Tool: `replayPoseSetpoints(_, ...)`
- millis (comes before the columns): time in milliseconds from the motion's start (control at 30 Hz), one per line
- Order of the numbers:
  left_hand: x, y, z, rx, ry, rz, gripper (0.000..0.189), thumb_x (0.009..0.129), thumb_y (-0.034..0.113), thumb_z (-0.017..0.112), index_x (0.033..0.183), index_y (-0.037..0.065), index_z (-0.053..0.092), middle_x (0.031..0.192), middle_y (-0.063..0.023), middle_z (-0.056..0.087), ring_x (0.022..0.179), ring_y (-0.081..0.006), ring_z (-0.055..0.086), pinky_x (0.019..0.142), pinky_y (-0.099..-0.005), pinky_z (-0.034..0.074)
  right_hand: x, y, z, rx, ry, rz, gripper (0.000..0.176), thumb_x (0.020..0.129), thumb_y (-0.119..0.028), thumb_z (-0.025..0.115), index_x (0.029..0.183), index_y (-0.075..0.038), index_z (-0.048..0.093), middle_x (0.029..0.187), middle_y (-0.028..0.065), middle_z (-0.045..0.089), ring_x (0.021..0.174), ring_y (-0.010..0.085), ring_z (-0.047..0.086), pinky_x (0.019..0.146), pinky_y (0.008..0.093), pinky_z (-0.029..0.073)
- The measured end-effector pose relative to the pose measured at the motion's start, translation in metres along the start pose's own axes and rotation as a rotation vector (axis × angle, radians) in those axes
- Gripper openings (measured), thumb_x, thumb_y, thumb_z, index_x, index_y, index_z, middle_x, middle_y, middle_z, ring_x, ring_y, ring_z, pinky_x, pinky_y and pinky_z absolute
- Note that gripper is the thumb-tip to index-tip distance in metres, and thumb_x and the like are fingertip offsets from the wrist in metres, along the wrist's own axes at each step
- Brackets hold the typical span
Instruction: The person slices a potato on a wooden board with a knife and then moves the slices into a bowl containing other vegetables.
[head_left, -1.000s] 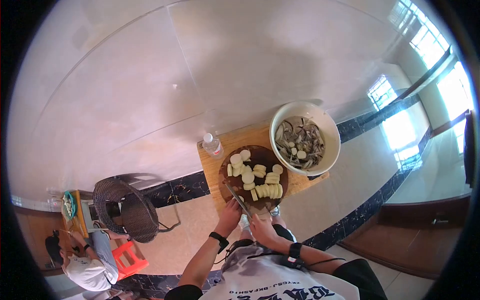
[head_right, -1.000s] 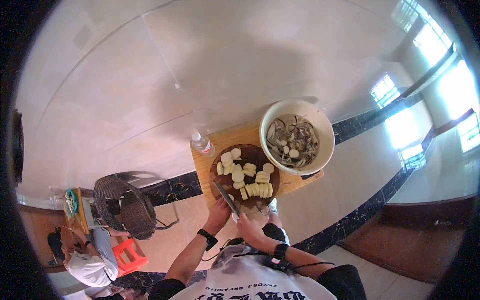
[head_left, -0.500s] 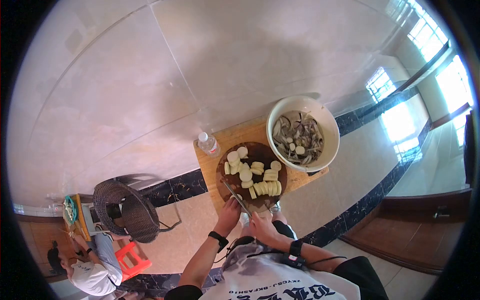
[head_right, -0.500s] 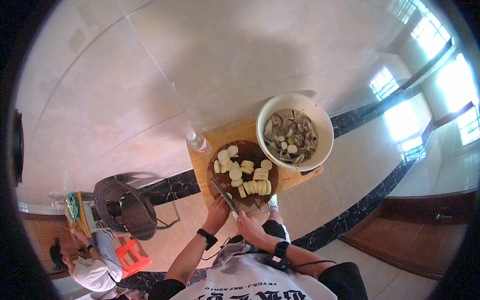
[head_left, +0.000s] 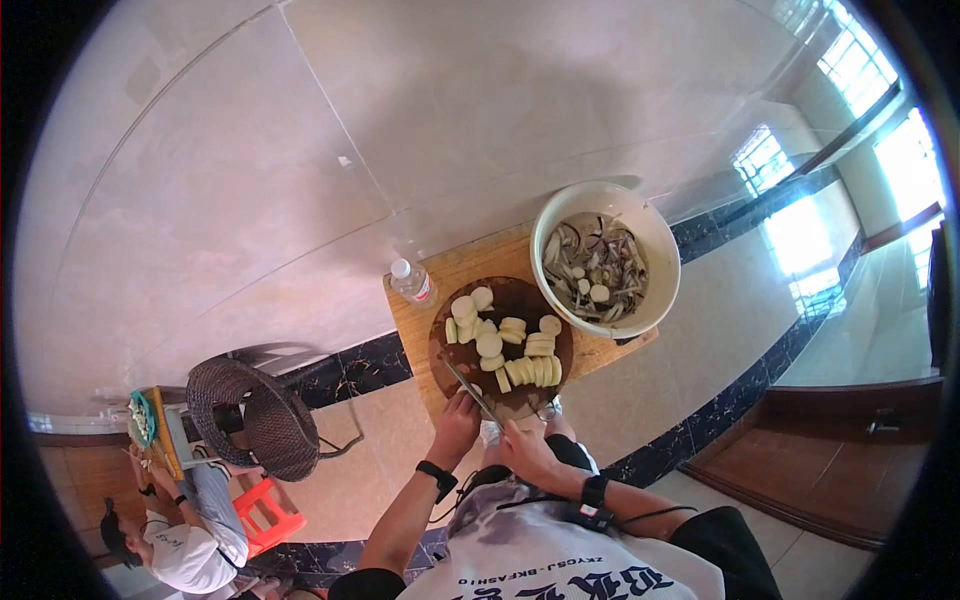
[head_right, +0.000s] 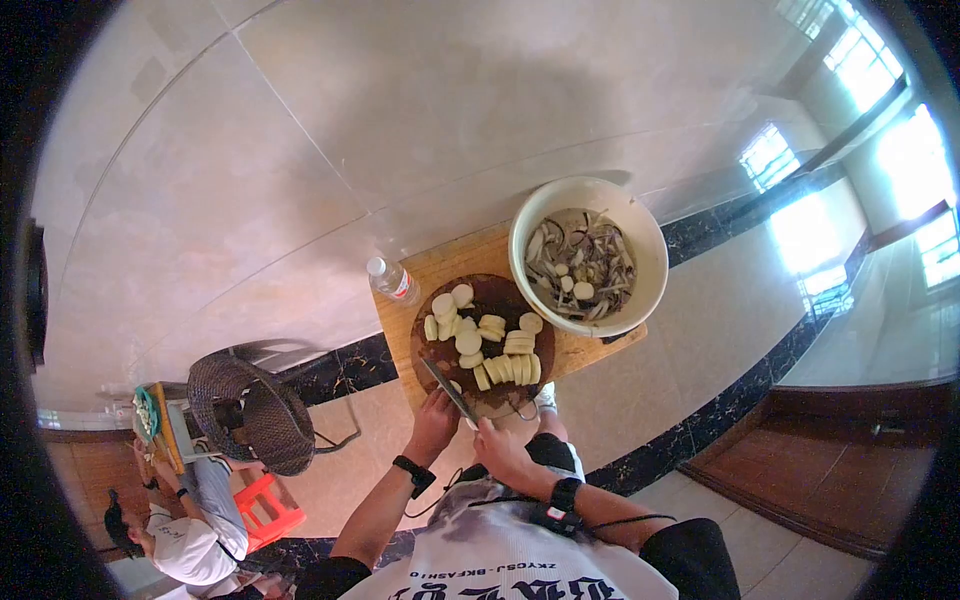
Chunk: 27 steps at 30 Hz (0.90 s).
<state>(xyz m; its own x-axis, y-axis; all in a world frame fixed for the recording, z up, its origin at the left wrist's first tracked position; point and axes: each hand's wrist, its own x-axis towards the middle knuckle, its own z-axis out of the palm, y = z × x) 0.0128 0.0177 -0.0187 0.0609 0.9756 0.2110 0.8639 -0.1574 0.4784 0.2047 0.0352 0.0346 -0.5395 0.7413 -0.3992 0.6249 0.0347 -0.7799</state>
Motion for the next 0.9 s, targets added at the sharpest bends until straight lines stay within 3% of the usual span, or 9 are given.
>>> replayPoseSetpoints(400, 0.000, -0.002, 0.001, 0.003, 0.021, 0.036, 0.029, 0.081, 0.007, 0.063, 0.106, -0.006, 0.070, 0.116, -0.0197, 0.066, 0.115, -0.0368, 0.062, 0.096, -0.0430, 0.054, -0.002, -0.007, -0.004, -0.013, 0.013, -0.038, 0.020, 0.100, -0.020, 0.050, 0.112, -0.005, 0.046, 0.077, 0.0361, 0.064, 0.075, 0.0582, 0.062, 0.068, 0.0681, 0.048)
replayPoseSetpoints(700, 0.001, 0.002, 0.002, -0.057, 0.017, -0.014, 0.027, 0.083, 0.005, 0.064, 0.108, -0.006, 0.069, 0.113, -0.0211, 0.066, 0.111, -0.0390, 0.063, 0.092, -0.0446, 0.055, 0.003, -0.011, -0.005, -0.272, -0.012, -0.179, 0.019, 0.092, -0.010, 0.055, 0.103, 0.005, 0.052, 0.075, 0.0200, 0.063, 0.071, 0.0413, 0.071, 0.063, 0.0542, 0.056)
replayPoseSetpoints(900, 0.001, 0.003, 0.000, -0.055, -0.024, -0.041, 0.026, 0.086, 0.006, 0.065, 0.109, -0.005, 0.069, 0.115, -0.0186, 0.067, 0.111, -0.0372, 0.063, 0.091, -0.0439, 0.055, 0.011, -0.012, -0.006, -0.077, -0.080, 0.030, 0.020, 0.098, -0.016, 0.051, 0.110, -0.001, 0.047, 0.081, 0.0302, 0.067, 0.079, 0.0502, 0.067, 0.069, 0.0601, 0.054)
